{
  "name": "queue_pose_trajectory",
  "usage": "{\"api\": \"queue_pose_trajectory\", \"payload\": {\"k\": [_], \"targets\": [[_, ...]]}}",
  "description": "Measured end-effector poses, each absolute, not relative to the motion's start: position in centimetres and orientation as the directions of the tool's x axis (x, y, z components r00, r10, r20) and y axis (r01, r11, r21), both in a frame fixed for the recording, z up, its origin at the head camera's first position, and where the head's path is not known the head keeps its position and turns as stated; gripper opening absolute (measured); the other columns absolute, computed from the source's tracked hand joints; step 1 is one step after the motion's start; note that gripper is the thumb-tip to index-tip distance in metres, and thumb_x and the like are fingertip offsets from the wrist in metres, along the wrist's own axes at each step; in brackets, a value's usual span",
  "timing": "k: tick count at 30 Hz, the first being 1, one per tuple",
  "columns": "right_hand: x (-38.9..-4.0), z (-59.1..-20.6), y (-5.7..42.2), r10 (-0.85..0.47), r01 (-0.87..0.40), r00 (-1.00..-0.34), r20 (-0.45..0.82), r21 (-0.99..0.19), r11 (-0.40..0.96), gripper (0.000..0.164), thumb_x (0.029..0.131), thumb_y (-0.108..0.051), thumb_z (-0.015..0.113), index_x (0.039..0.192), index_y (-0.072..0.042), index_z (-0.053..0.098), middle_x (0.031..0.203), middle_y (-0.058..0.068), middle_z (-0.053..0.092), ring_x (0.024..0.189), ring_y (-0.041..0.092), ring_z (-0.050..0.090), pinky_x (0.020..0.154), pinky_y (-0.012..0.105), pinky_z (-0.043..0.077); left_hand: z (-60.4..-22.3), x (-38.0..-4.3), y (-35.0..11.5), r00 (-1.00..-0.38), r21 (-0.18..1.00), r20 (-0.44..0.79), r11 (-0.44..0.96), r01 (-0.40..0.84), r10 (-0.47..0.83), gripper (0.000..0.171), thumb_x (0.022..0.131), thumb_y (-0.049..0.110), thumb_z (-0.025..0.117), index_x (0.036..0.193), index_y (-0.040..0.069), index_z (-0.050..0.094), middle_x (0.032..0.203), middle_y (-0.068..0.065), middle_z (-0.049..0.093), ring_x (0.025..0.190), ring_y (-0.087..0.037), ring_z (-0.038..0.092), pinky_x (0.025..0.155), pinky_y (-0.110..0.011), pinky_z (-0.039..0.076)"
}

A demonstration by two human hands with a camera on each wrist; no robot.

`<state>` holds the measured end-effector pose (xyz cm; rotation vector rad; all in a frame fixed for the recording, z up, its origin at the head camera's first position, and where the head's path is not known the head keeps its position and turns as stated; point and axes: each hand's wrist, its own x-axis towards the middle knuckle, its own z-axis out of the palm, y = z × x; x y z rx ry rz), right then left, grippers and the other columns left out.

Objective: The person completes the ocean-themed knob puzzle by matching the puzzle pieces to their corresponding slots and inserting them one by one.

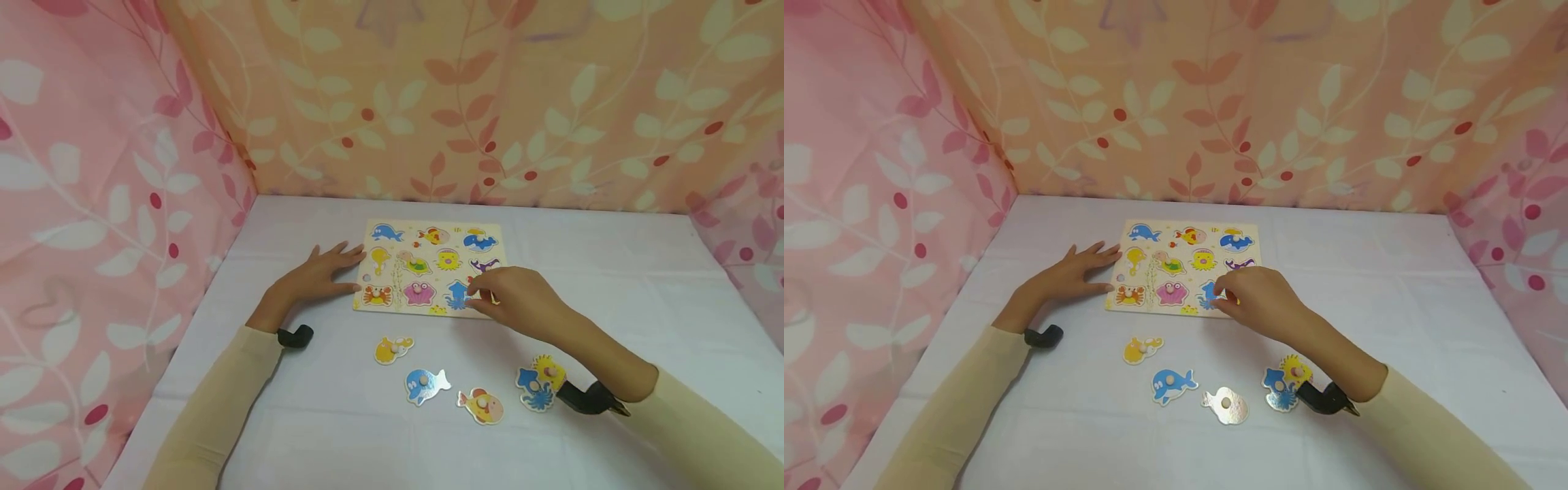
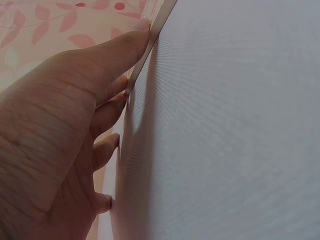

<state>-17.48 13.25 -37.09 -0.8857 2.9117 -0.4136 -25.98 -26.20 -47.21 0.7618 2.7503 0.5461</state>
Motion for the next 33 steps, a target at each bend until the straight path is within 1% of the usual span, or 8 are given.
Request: {"api": "queue_pose_trajectory", "payload": {"k": [10, 17, 23, 29, 33], "targets": [[-14.5, -38.1, 18.0, -0.493, -0.476, -0.87, 0.003, -0.261, 0.839, 0.014, 0.086, -0.029, 0.083, 0.092, -0.018, 0.077, 0.068, -0.013, 0.055, 0.064, 0.008, 0.048, 0.055, 0.025, 0.042, -47.1, -25.7, -26.0, -0.846, 0.412, -0.132, 0.805, 0.428, 0.517, 0.081, 0.092, 0.061, 0.064, 0.16, 0.028, 0.034, 0.167, 0.012, 0.023, 0.157, -0.024, 0.006, 0.12, -0.064, -0.007], [-13.3, -38.8, 20.1, -0.426, -0.403, -0.904, -0.033, -0.265, 0.876, 0.014, 0.085, -0.03, 0.083, 0.091, -0.019, 0.076, 0.069, -0.013, 0.056, 0.065, 0.01, 0.048, 0.056, 0.025, 0.043, -47.0, -25.8, -26.0, -0.844, 0.417, -0.124, 0.8, 0.432, 0.521, 0.082, 0.092, 0.062, 0.065, 0.159, 0.027, 0.035, 0.167, 0.012, 0.023, 0.157, -0.024, 0.006, 0.119, -0.065, -0.006], [-12.2, -39.6, 21.7, -0.372, -0.341, -0.926, -0.071, -0.27, 0.9, 0.014, 0.085, -0.031, 0.083, 0.089, -0.019, 0.076, 0.066, -0.012, 0.053, 0.062, 0.01, 0.047, 0.054, 0.024, 0.041, -47.2, -25.9, -26.1, -0.839, 0.408, -0.115, 0.795, 0.449, 0.532, 0.084, 0.091, 0.064, 0.064, 0.16, 0.027, 0.034, 0.167, 0.012, 0.023, 0.157, -0.023, 0.006, 0.119, -0.066, -0.006], [-11.2, -41.1, 22.8, -0.333, -0.29, -0.933, -0.136, -0.263, 0.92, 0.016, 0.085, -0.035, 0.082, 0.085, -0.021, 0.073, 0.063, -0.011, 0.049, 0.061, 0.01, 0.046, 0.054, 0.026, 0.037, -47.1, -25.9, -26.0, -0.841, 0.407, -0.12, 0.799, 0.443, 0.528, 0.084, 0.091, 0.065, 0.063, 0.16, 0.028, 0.032, 0.167, 0.013, 0.022, 0.157, -0.022, 0.005, 0.12, -0.064, -0.007], [-10.7, -42.1, 23.3, -0.329, -0.279, -0.929, -0.167, -0.266, 0.923, 0.016, 0.086, -0.036, 0.081, 0.084, -0.022, 0.072, 0.062, -0.012, 0.048, 0.061, 0.01, 0.045, 0.054, 0.026, 0.034, -47.1, -25.8, -26.0, -0.844, 0.405, -0.131, 0.805, 0.434, 0.52, 0.085, 0.091, 0.065, 0.064, 0.16, 0.028, 0.032, 0.167, 0.013, 0.022, 0.157, -0.022, 0.004, 0.119, -0.064, -0.008]]}}
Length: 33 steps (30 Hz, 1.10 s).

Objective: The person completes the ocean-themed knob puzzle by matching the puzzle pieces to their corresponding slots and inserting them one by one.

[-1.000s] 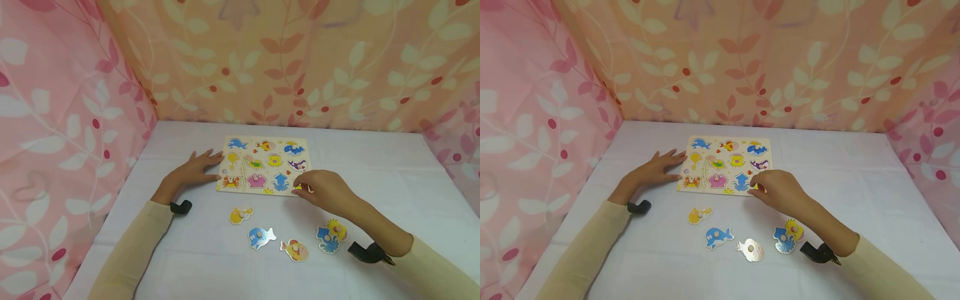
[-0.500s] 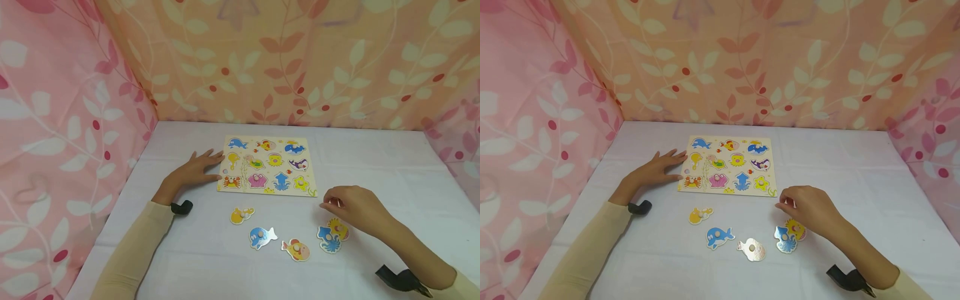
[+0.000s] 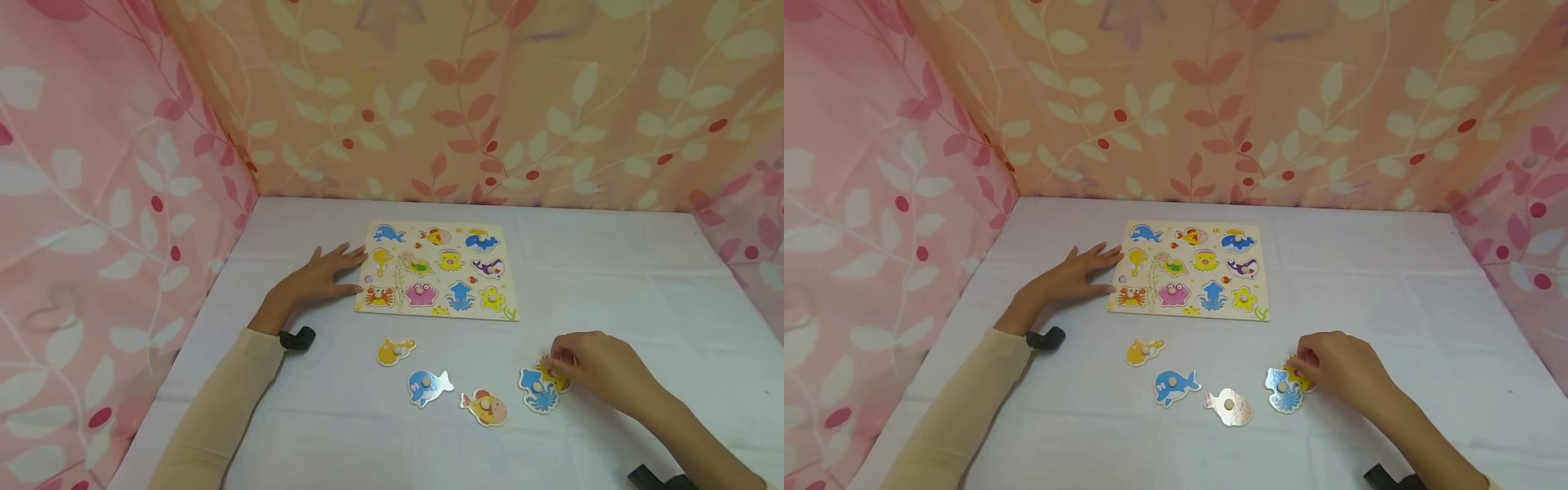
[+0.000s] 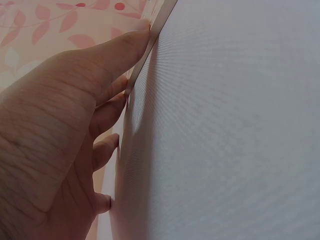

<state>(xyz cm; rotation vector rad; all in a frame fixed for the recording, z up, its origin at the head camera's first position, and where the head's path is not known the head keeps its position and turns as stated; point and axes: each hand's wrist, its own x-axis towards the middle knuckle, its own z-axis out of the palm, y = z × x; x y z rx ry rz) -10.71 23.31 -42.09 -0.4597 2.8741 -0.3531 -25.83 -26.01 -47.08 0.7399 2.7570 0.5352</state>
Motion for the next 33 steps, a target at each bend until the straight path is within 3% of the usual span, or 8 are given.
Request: {"api": "queue_pose_trajectory", "payload": {"k": [11, 19, 33], "targets": [[-10.2, -43.1, 23.4, -0.302, -0.256, -0.932, -0.202, -0.224, 0.94, 0.024, 0.085, -0.037, 0.082, 0.085, -0.017, 0.07, 0.062, -0.01, 0.048, 0.061, 0.012, 0.046, 0.056, 0.028, 0.035, -47.2, -25.8, -26.2, -0.846, 0.419, -0.127, 0.801, 0.428, 0.518, 0.084, 0.09, 0.066, 0.064, 0.16, 0.029, 0.033, 0.167, 0.012, 0.023, 0.157, -0.024, 0.005, 0.119, -0.065, -0.007], [-9.4, -43.1, 23.6, -0.303, -0.274, -0.94, -0.156, -0.186, 0.944, 0.039, 0.086, -0.039, 0.079, 0.068, -0.02, 0.05, 0.056, -0.007, 0.036, 0.053, 0.011, 0.037, 0.052, 0.027, 0.025, -47.0, -25.7, -26.1, -0.847, 0.412, -0.127, 0.804, 0.428, 0.516, 0.084, 0.09, 0.067, 0.062, 0.16, 0.029, 0.034, 0.167, 0.012, 0.023, 0.157, -0.024, 0.006, 0.119, -0.065, -0.006], [-10.0, -42.3, 23.1, -0.285, -0.251, -0.945, -0.16, -0.203, 0.947, 0.02, 0.084, -0.027, 0.083, 0.081, -0.014, 0.068, 0.062, -0.009, 0.052, 0.059, 0.013, 0.045, 0.054, 0.028, 0.036, -47.2, -25.8, -26.2, -0.848, 0.405, -0.129, 0.808, 0.429, 0.514, 0.084, 0.09, 0.07, 0.06, 0.16, 0.031, 0.032, 0.166, 0.015, 0.022, 0.157, -0.021, 0.004, 0.12, -0.063, -0.007]]}}
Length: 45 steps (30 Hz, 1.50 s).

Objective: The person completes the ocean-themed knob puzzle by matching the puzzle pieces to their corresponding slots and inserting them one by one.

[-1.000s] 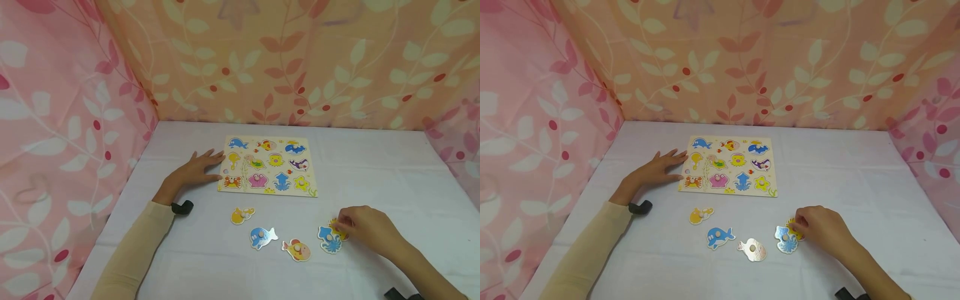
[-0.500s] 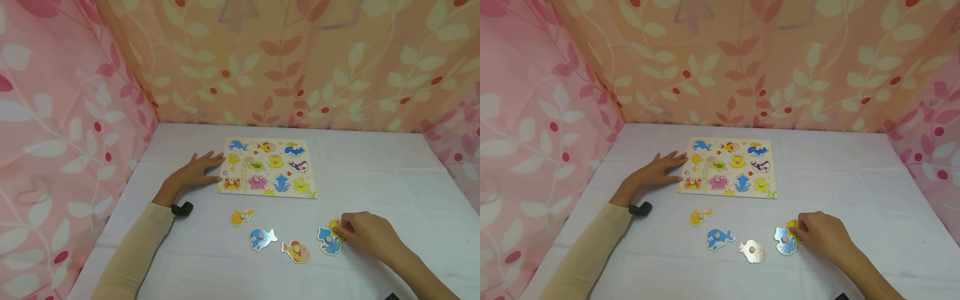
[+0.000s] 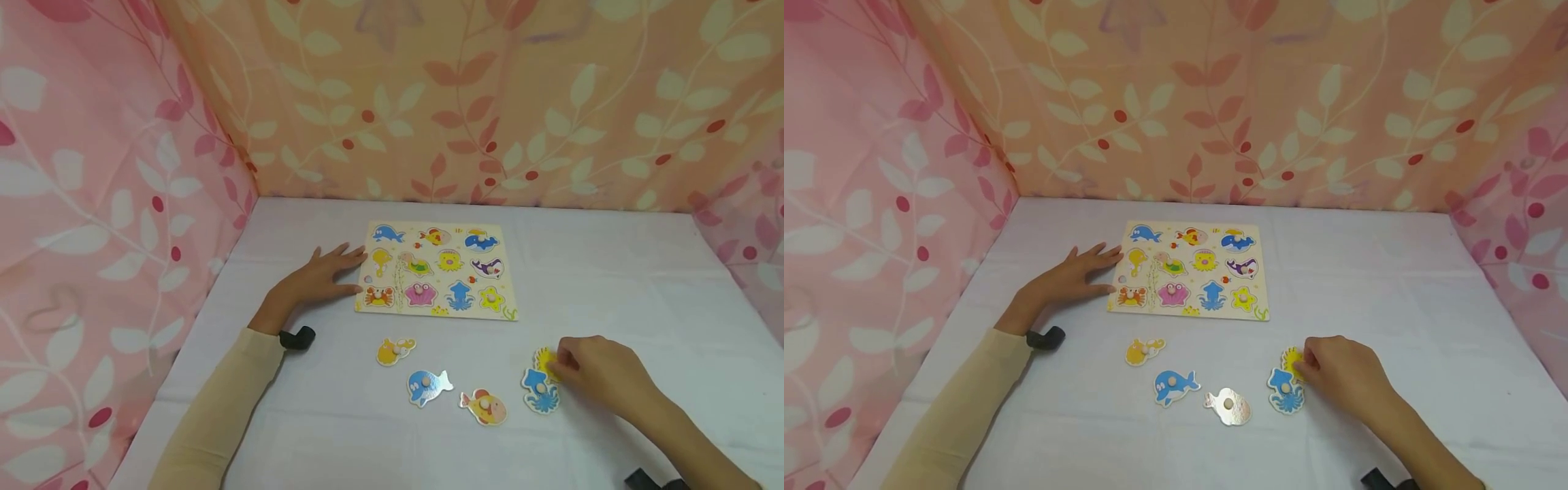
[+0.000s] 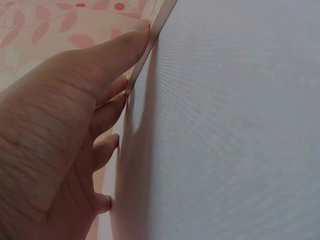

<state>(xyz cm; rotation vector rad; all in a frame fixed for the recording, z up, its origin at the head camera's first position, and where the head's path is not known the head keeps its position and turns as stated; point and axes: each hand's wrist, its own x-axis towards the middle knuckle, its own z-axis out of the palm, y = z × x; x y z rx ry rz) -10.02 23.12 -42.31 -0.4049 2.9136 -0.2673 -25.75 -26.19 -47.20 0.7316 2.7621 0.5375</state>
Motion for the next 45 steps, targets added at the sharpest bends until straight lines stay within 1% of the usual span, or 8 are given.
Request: {"api": "queue_pose_trajectory", "payload": {"k": [13, 22, 26, 30, 33, 36, 40, 45], "targets": [[-12.5, -42.2, 22.2, -0.306, -0.272, -0.944, -0.123, -0.23, 0.934, 0.02, 0.083, -0.024, 0.084, 0.093, -0.009, 0.073, 0.068, -0.007, 0.059, 0.063, 0.014, 0.05, 0.056, 0.029, 0.043, -47.3, -25.8, -26.2, -0.851, 0.404, -0.131, 0.811, 0.423, 0.509, 0.084, 0.09, 0.069, 0.061, 0.16, 0.031, 0.032, 0.167, 0.015, 0.021, 0.157, -0.022, 0.004, 0.12, -0.063, -0.007], [-12.9, -42.8, 22.1, -0.307, -0.273, -0.944, -0.118, -0.239, 0.932, 0.018, 0.084, -0.022, 0.083, 0.093, -0.01, 0.074, 0.065, -0.007, 0.053, 0.063, 0.014, 0.048, 0.055, 0.028, 0.041, -47.4, -26.0, -26.0, -0.851, 0.403, -0.137, 0.813, 0.42, 0.508, 0.085, 0.089, 0.071, 0.06, 0.16, 0.034, 0.03, 0.166, 0.018, 0.02, 0.157, -0.02, 0.003, 0.12, -0.062, -0.009], [-13.1, -42.8, 22.1, -0.308, -0.27, -0.942, -0.129, -0.248, 0.93, 0.018, 0.084, -0.022, 0.083, 0.094, -0.009, 0.075, 0.066, -0.007, 0.056, 0.064, 0.015, 0.049, 0.057, 0.03, 0.043, -47.5, -26.1, -26.1, -0.849, 0.401, -0.138, 0.813, 0.423, 0.51, 0.086, 0.089, 0.071, 0.061, 0.16, 0.034, 0.03, 0.166, 0.018, 0.02, 0.157, -0.02, 0.002, 0.12, -0.063, -0.009], [-13.7, -42.6, 21.9, -0.322, -0.282, -0.936, -0.144, -0.242, 0.928, 0.019, 0.084, -0.021, 0.084, 0.095, -0.007, 0.076, 0.071, -0.005, 0.063, 0.067, 0.016, 0.052, 0.061, 0.033, 0.049, -47.6, -26.1, -26.1, -0.851, 0.392, -0.141, 0.818, 0.421, 0.505, 0.086, 0.089, 0.071, 0.06, 0.16, 0.034, 0.03, 0.166, 0.017, 0.02, 0.157, -0.02, 0.002, 0.12, -0.063, -0.008], [-14.3, -41.9, 21.4, -0.353, -0.32, -0.926, -0.136, -0.215, 0.923, 0.02, 0.084, -0.023, 0.084, 0.095, -0.008, 0.076, 0.074, -0.005, 0.066, 0.067, 0.015, 0.053, 0.062, 0.033, 0.051, -47.6, -26.1, -26.2, -0.854, 0.386, -0.146, 0.823, 0.416, 0.5, 0.085, 0.089, 0.071, 0.06, 0.16, 0.035, 0.029, 0.166, 0.018, 0.019, 0.157, -0.019, 0.002, 0.12, -0.062, -0.008], [-15.1, -41.0, 20.7, -0.4, -0.373, -0.91, -0.113, -0.199, 0.906, 0.02, 0.084, -0.026, 0.084, 0.095, -0.01, 0.077, 0.074, -0.006, 0.067, 0.066, 0.013, 0.053, 0.061, 0.03, 0.05, -47.6, -26.0, -26.3, -0.854, 0.393, -0.15, 0.823, 0.411, 0.498, 0.085, 0.089, 0.071, 0.06, 0.16, 0.035, 0.029, 0.166, 0.018, 0.019, 0.157, -0.019, 0.001, 0.12, -0.062, -0.009], [-16.5, -39.9, 19.8, -0.466, -0.444, -0.882, -0.075, -0.205, 0.872, 0.021, 0.086, -0.028, 0.083, 0.097, -0.011, 0.078, 0.074, -0.008, 0.067, 0.065, 0.011, 0.052, 0.059, 0.026, 0.047, -47.5, -26.0, -26.3, -0.852, 0.4, -0.148, 0.818, 0.412, 0.502, 0.087, 0.088, 0.072, 0.06, 0.16, 0.034, 0.029, 0.167, 0.017, 0.019, 0.157, -0.02, 0.002, 0.12, -0.062, -0.009], [-18.2, -39.3, 18.8, -0.528, -0.51, -0.849, -0.023, -0.226, 0.83, 0.02, 0.087, -0.029, 0.082, 0.098, -0.012, 0.079, 0.074, -0.009, 0.068, 0.065, 0.01, 0.053, 0.059, 0.026, 0.047, -47.4, -26.1, -26.3, -0.849, 0.411, -0.144, 0.812, 0.416, 0.508, 0.087, 0.088, 0.072, 0.06, 0.16, 0.034, 0.03, 0.167, 0.017, 0.02, 0.157, -0.021, 0.002, 0.12, -0.062, -0.01]]}}
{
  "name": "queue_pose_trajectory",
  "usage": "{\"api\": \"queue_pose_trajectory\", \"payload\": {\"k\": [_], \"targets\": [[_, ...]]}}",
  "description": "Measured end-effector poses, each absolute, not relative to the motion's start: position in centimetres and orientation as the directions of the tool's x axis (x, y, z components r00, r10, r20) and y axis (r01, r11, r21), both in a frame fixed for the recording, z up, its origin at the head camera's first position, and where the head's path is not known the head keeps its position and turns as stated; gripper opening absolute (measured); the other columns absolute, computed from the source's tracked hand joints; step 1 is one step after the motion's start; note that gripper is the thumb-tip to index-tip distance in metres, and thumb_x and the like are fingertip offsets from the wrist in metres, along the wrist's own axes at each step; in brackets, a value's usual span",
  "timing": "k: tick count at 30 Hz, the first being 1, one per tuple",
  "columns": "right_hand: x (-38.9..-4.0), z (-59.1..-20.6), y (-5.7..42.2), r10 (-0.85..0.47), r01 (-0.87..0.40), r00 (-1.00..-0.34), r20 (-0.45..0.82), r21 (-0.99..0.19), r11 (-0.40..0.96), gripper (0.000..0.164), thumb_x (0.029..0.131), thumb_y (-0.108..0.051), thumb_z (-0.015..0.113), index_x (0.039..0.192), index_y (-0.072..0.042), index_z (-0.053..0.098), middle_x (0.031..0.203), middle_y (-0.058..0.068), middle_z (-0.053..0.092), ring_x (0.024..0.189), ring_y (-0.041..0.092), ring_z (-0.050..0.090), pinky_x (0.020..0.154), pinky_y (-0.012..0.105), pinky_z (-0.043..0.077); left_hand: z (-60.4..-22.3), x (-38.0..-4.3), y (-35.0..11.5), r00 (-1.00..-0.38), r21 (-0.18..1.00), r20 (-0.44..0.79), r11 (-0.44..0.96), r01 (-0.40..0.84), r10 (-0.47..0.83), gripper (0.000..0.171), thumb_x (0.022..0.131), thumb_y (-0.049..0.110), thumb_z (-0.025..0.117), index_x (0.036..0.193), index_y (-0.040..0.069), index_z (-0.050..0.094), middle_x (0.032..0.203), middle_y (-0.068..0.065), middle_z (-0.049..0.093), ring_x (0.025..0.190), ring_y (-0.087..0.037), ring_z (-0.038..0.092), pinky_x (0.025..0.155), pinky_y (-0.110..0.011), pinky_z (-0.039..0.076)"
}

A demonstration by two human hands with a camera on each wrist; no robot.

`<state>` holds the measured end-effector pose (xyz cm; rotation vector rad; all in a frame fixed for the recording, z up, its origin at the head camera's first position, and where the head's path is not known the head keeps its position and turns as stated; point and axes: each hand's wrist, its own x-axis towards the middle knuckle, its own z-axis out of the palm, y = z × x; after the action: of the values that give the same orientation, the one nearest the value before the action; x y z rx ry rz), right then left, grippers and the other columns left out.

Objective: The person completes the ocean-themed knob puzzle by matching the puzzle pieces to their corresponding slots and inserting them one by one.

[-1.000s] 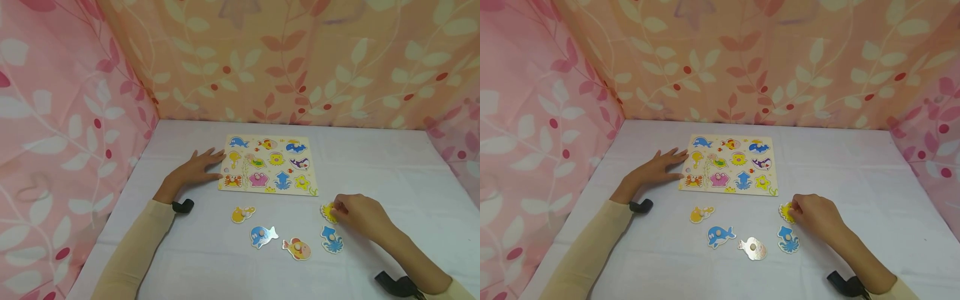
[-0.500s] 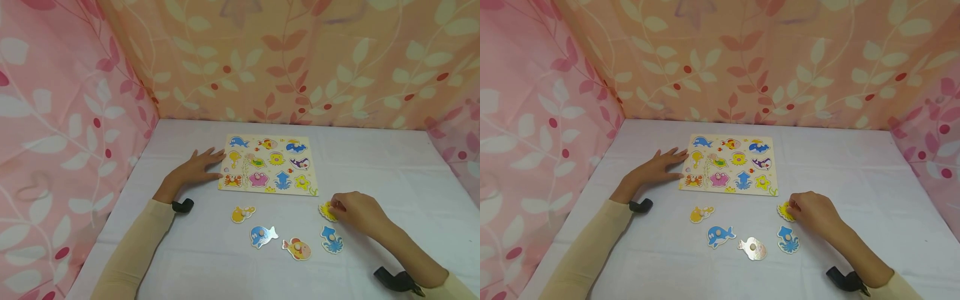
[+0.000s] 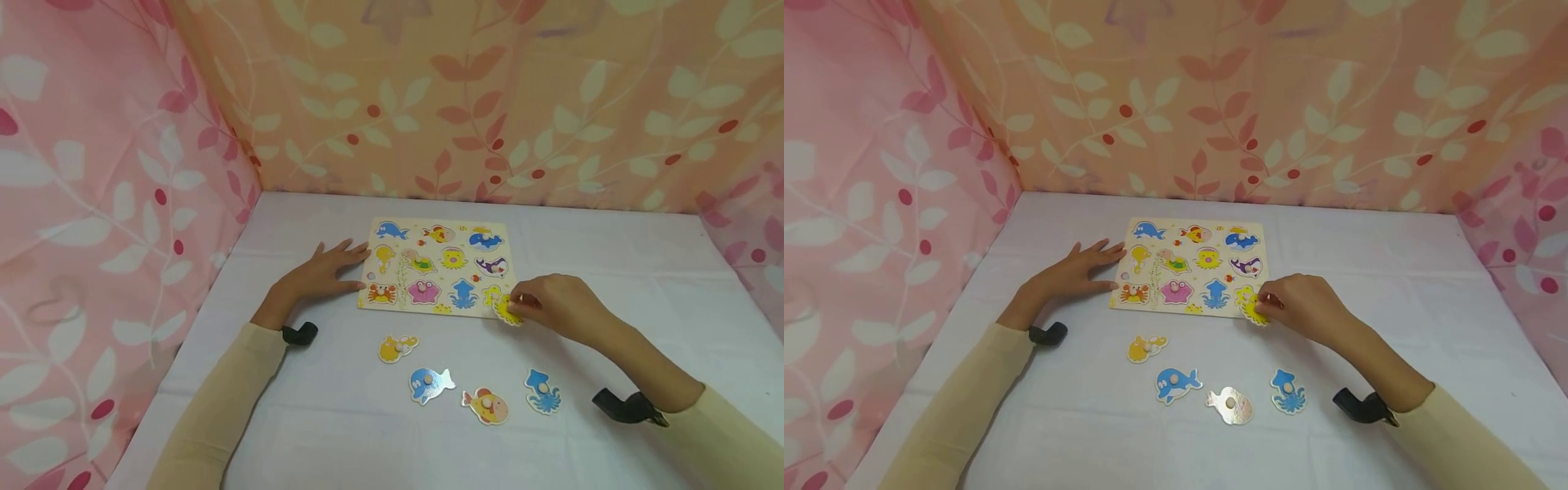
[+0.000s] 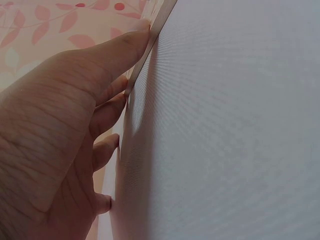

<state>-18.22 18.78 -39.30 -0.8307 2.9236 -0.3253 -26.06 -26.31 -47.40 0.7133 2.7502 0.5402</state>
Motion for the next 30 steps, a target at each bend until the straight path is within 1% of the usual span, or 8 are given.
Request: {"api": "queue_pose_trajectory", "payload": {"k": [5, 9, 13, 17, 24, 30], "targets": [[-20.1, -39.3, 17.6, -0.555, -0.536, -0.832, -0.001, -0.255, 0.805, 0.02, 0.089, -0.028, 0.08, 0.1, -0.011, 0.079, 0.072, -0.009, 0.067, 0.065, 0.01, 0.053, 0.061, 0.027, 0.047, -47.6, -26.2, -26.2, -0.853, 0.393, -0.157, 0.824, 0.409, 0.498, 0.088, 0.088, 0.073, 0.059, 0.16, 0.035, 0.028, 0.167, 0.018, 0.019, 0.157, -0.019, 0.001, 0.12, -0.061, -0.01], [-21.7, -39.6, 16.6, -0.568, -0.553, -0.823, 0.016, -0.249, 0.795, 0.021, 0.09, -0.026, 0.079, 0.103, -0.01, 0.079, 0.071, -0.008, 0.066, 0.064, 0.011, 0.053, 0.061, 0.028, 0.047, -47.5, -26.2, -26.0, -0.856, 0.388, -0.153, 0.827, 0.407, 0.493, 0.087, 0.088, 0.072, 0.06, 0.16, 0.036, 0.029, 0.167, 0.018, 0.019, 0.157, -0.02, 0.001, 0.12, -0.062, -0.009], [-23.4, -40.1, 15.7, -0.576, -0.565, -0.817, 0.028, -0.239, 0.79, 0.024, 0.09, -0.026, 0.079, 0.107, -0.009, 0.08, 0.074, -0.004, 0.07, 0.066, 0.013, 0.054, 0.062, 0.029, 0.047, -47.4, -26.2, -26.0, -0.857, 0.395, -0.156, 0.826, 0.401, 0.491, 0.087, 0.088, 0.072, 0.061, 0.16, 0.035, 0.029, 0.167, 0.017, 0.019, 0.157, -0.02, 0.001, 0.12, -0.062, -0.01], [-25.1, -40.7, 15.0, -0.574, -0.562, -0.819, 0.024, -0.238, 0.792, 0.022, 0.091, -0.026, 0.079, 0.105, -0.01, 0.08, 0.076, -0.004, 0.071, 0.067, 0.014, 0.055, 0.064, 0.03, 0.046, -47.5, -26.2, -26.1, -0.858, 0.391, -0.166, 0.831, 0.395, 0.486, 0.087, 0.088, 0.073, 0.06, 0.16, 0.036, 0.029, 0.167, 0.018, 0.018, 0.157, -0.02, 0.001, 0.12, -0.062, -0.01], [-27.5, -41.6, 13.8, -0.58, -0.565, -0.814, 0.027, -0.269, 0.78, 0.02, 0.091, -0.028, 0.079, 0.103, -0.012, 0.08, 0.074, -0.005, 0.068, 0.066, 0.016, 0.054, 0.06, 0.03, 0.046, -47.4, -26.0, -26.0, -0.856, 0.41, -0.168, 0.825, 0.39, 0.488, 0.086, 0.088, 0.072, 0.059, 0.16, 0.034, 0.03, 0.167, 0.017, 0.019, 0.157, -0.021, 0.001, 0.12, -0.061, -0.01], [-28.6, -41.8, 12.7, -0.589, -0.568, -0.808, 0.01, -0.273, 0.776, 0.018, 0.091, -0.028, 0.079, 0.103, -0.014, 0.08, 0.081, -0.004, 0.073, 0.071, 0.017, 0.057, 0.066, 0.031, 0.048, -47.2, -25.9, -26.0, -0.858, 0.401, -0.164, 0.827, 0.393, 0.487, 0.087, 0.088, 0.073, 0.058, 0.16, 0.034, 0.03, 0.167, 0.017, 0.019, 0.157, -0.021, 0.002, 0.12, -0.062, -0.009]]}}
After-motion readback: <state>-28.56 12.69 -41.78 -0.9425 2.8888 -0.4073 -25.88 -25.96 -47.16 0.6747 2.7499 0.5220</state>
